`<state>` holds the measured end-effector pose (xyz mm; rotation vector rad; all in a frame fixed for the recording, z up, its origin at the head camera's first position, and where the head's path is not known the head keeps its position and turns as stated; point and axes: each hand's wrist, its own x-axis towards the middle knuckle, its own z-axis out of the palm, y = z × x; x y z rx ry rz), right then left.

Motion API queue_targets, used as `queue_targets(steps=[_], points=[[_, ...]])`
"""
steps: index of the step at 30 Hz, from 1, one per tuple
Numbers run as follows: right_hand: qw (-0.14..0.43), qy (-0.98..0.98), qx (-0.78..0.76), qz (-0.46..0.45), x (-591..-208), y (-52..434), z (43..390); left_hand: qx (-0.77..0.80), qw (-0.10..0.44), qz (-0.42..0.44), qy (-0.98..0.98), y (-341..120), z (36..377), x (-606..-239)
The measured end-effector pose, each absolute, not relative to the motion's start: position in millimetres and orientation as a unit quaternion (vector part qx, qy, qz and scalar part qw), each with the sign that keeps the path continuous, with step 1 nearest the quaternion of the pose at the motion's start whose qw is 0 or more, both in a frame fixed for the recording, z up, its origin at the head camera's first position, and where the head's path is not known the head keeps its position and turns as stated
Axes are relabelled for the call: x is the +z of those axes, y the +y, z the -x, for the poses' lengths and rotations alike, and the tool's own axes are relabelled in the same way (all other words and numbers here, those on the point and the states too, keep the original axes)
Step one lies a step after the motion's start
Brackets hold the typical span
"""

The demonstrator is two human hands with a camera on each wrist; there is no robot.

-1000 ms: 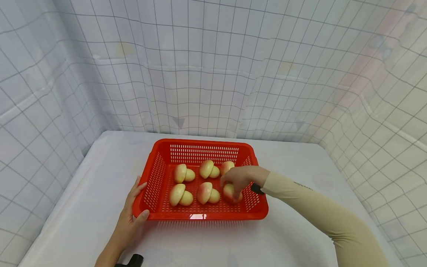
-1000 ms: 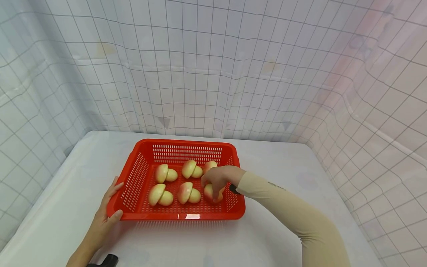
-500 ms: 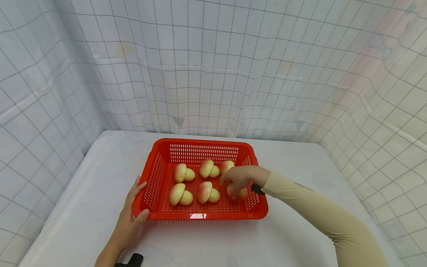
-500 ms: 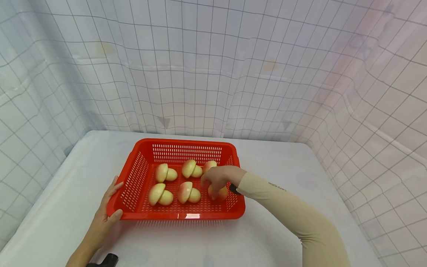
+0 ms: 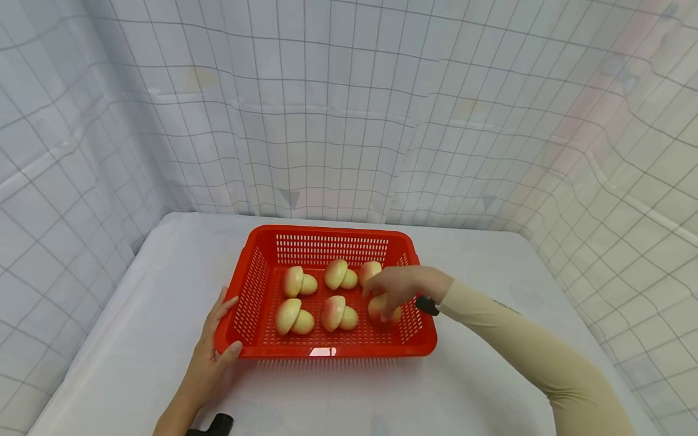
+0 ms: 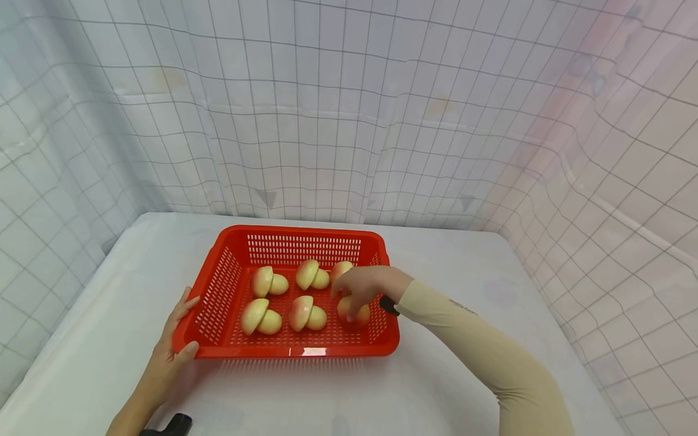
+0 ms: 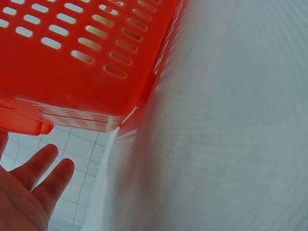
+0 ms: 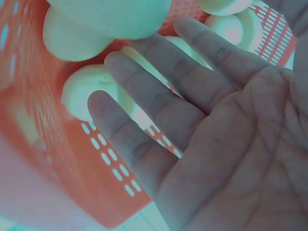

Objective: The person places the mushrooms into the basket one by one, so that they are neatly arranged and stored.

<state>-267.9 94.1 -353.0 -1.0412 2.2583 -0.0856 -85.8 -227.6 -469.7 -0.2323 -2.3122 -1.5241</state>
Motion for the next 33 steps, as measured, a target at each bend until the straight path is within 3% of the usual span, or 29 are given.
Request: queue_targets(steps=[9,23,33], points=[[0.296,0.869,-0.091,0.386,-329,115,260,-0.544,0.180,0.077,-0.816,-227,85,-471],[0.139,0.865,-0.217,0.429,-310,165,222,-0.543,0.178,0.089,-0.816,-230,85,-471],[-0.004,0.836,-0.333,0.436,-336,199,171,-0.539,0.185,0.091,-0.817,-234,85,-468]])
